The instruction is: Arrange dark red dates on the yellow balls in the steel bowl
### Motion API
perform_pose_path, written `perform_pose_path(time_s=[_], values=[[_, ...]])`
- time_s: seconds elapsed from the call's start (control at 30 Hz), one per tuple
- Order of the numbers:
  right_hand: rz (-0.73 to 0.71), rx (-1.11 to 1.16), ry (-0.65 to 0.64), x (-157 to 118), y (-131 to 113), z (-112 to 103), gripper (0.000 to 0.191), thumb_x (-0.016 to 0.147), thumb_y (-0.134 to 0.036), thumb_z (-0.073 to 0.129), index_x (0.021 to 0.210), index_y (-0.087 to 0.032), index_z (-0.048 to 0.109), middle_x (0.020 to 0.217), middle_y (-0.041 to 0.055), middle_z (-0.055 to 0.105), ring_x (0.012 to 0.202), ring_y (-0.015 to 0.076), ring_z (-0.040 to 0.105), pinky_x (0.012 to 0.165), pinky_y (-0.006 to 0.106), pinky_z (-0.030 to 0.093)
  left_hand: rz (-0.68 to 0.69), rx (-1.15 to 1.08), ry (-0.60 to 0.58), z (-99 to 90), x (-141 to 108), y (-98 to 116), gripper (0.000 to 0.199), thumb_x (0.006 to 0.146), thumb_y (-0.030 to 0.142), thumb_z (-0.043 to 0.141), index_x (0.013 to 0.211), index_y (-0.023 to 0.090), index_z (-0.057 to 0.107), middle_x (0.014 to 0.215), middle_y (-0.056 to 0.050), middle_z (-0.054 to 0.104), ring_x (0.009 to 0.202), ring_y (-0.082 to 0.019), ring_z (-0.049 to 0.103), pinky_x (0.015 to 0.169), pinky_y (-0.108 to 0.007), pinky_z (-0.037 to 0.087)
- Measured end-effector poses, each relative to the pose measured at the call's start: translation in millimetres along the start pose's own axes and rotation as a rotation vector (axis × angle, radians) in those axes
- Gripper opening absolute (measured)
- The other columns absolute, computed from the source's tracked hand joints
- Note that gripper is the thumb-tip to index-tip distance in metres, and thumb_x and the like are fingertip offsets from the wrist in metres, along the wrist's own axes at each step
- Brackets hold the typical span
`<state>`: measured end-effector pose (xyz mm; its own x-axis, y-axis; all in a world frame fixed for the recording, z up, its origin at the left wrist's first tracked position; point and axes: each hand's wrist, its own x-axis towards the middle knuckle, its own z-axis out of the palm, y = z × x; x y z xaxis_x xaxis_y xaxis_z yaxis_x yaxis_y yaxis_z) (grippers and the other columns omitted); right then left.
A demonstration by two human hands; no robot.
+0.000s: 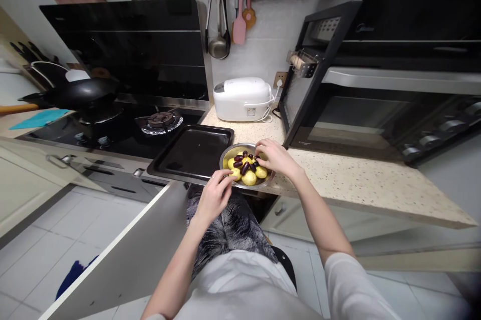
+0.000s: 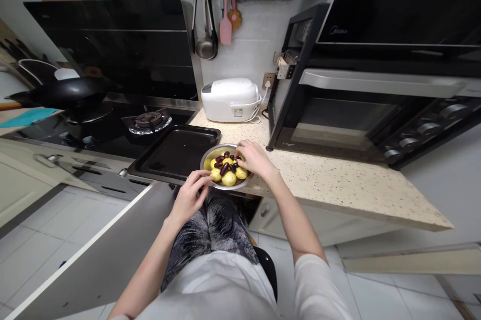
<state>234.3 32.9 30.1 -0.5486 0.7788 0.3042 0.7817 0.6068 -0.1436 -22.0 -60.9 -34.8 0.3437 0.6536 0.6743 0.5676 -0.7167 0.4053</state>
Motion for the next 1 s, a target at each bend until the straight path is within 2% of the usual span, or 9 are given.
perform_pose_path(time_s=[0.33,0.53,0.67,0.83,1.0], values=[[0.010,0.191,0.059,1,9,16,0.004,0.094,-0.023,0.065,0.092,-0.022,0.069,0.109,0.0078,0.070,0.106,0.0265,0.064,0.092,0.041,0.050,0.006,0.015,0.020,-3.6,0,-2,0.028,0.100,0.008,0.050,0.119,0.022,0.065,0.121,-0.011,0.066,0.115,-0.023,0.063,0.099,-0.041,0.056],[0.007,0.353,0.125,-6,15,21,0.006,0.095,-0.028,0.065,0.095,-0.023,0.070,0.107,0.0066,0.072,0.105,0.0262,0.065,0.097,0.044,0.050,0.004,0.005,0.006,-1.8,0,-1,0.028,0.100,0.008,0.050,0.120,0.022,0.064,0.122,-0.011,0.065,0.116,-0.024,0.063,0.100,-0.041,0.056],[0.045,0.496,0.299,-23,19,27,0.011,0.097,-0.029,0.061,0.099,-0.025,0.071,0.111,0.0060,0.073,0.108,0.0249,0.066,0.099,0.044,0.050,0.005,0.007,0.017,-2.2,0,-2,0.028,0.100,0.008,0.050,0.119,0.022,0.064,0.121,-0.011,0.065,0.115,-0.024,0.063,0.099,-0.042,0.056],[0.225,0.531,0.550,-51,23,50,0.017,0.098,-0.036,0.059,0.099,-0.025,0.072,0.107,0.0074,0.073,0.105,0.0255,0.066,0.090,0.043,0.054,-0.001,-0.003,0.009,-0.1,-1,-3,0.030,0.099,0.008,0.049,0.120,0.022,0.064,0.121,-0.011,0.065,0.116,-0.023,0.063,0.100,-0.042,0.056],[0.315,0.514,0.640,-67,18,72,0.027,0.102,-0.043,0.052,0.108,-0.025,0.070,0.113,0.0110,0.071,0.112,0.0282,0.064,0.093,0.046,0.054,-0.019,0.006,0.018,5.4,-1,-2,0.029,0.101,0.011,0.049,0.122,0.024,0.064,0.120,-0.010,0.065,0.115,-0.024,0.063,0.100,-0.043,0.056]])
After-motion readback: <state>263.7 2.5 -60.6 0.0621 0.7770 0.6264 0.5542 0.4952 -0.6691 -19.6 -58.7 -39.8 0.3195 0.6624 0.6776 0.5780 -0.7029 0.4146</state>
